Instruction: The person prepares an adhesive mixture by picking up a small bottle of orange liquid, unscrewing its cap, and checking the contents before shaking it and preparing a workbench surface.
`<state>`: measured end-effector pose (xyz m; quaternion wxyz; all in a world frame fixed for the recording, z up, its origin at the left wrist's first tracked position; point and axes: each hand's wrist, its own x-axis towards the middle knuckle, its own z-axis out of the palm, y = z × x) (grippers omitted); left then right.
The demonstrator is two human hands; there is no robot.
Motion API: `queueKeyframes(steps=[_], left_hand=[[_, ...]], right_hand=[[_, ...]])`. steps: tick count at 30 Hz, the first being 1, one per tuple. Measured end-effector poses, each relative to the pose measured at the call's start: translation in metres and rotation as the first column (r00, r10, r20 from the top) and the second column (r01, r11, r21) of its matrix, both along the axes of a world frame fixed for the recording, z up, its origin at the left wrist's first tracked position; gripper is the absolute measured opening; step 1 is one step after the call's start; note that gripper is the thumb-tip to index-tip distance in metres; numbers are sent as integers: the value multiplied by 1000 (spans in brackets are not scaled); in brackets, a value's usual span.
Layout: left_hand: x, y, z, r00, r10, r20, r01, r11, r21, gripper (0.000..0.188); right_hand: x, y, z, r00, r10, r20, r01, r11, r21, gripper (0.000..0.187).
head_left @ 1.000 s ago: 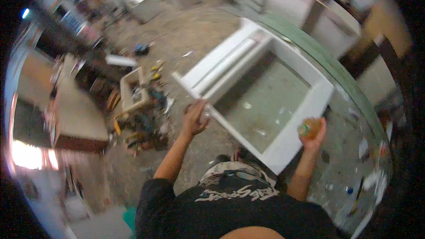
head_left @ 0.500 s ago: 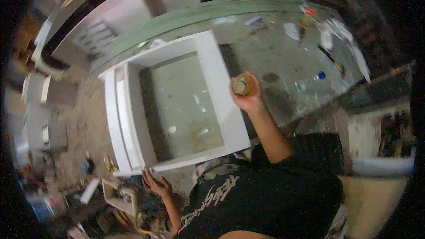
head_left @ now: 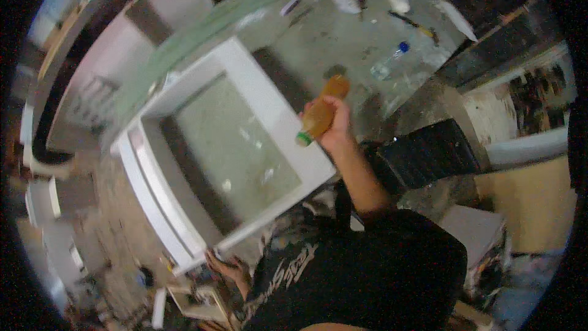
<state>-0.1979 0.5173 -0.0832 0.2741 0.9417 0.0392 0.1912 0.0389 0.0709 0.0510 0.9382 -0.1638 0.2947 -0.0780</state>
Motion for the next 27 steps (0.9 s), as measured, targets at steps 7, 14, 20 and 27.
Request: queueKeyframes(steps=[7, 14, 20, 27], left_hand=[[24, -3, -3, 946, -180, 269, 167, 984, 70, 61], [20, -1, 9, 949, -169, 267, 175, 985, 1, 55], [21, 8, 24, 978, -136, 161, 137, 991, 2, 48], [53, -1, 73, 983, 149, 110, -116, 958, -262, 54]], right_hand=[[-61, 20, 37, 990, -126, -62, 91, 910, -404, 28], [-96, 30, 30, 989, -87, -119, 37, 926, -375, 21], [-126, 43, 37, 991, -49, -129, 4, 945, -327, 20], [-143, 49, 32, 988, -38, -146, -15, 938, -345, 20]])
